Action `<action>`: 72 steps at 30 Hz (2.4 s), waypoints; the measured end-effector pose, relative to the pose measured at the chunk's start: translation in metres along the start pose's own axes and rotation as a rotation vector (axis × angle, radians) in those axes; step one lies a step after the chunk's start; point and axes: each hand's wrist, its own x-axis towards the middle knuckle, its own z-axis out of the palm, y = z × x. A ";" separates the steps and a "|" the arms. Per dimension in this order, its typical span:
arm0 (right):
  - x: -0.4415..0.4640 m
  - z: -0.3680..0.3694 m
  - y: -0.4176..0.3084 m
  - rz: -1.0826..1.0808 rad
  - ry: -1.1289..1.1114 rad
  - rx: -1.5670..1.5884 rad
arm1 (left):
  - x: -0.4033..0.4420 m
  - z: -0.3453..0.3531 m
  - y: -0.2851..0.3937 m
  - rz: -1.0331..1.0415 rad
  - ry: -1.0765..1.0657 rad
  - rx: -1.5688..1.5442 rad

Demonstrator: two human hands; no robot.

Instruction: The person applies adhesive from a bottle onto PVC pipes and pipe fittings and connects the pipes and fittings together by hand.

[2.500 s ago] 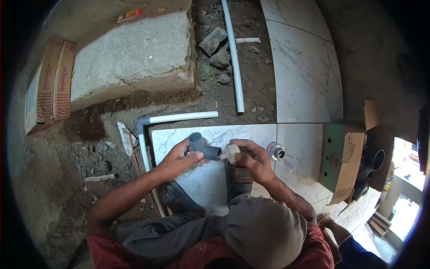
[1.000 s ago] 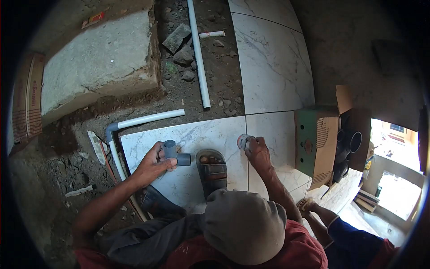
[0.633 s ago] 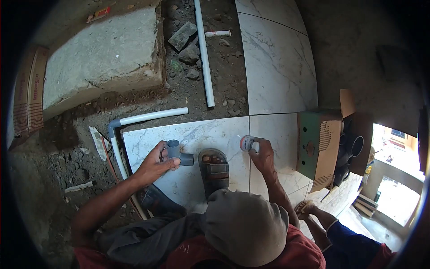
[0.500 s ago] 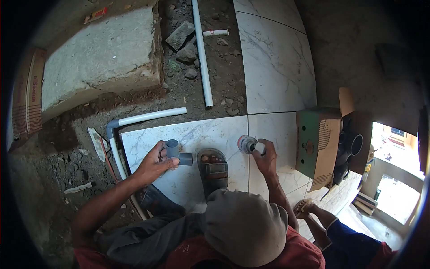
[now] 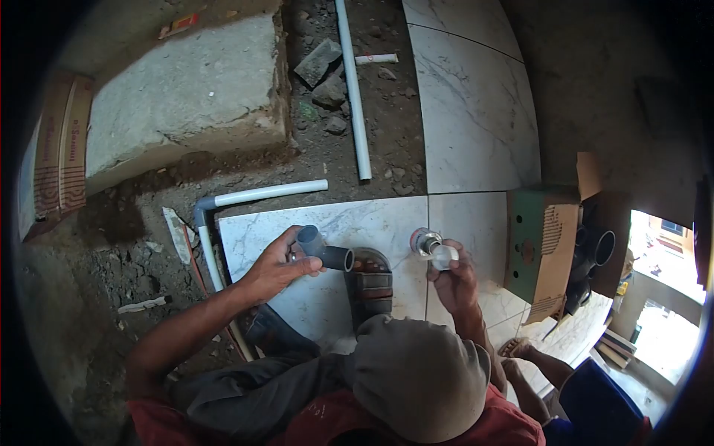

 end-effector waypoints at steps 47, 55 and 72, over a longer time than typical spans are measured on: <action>0.032 0.103 0.024 -0.696 -0.693 -1.289 | -0.018 0.004 0.009 0.084 0.156 0.362; 0.027 0.046 0.040 0.129 -0.103 -0.345 | -0.003 -0.020 -0.036 0.026 0.181 0.264; 0.012 -0.071 0.000 -0.081 0.509 -0.621 | 0.046 -0.094 -0.064 -0.067 0.150 0.814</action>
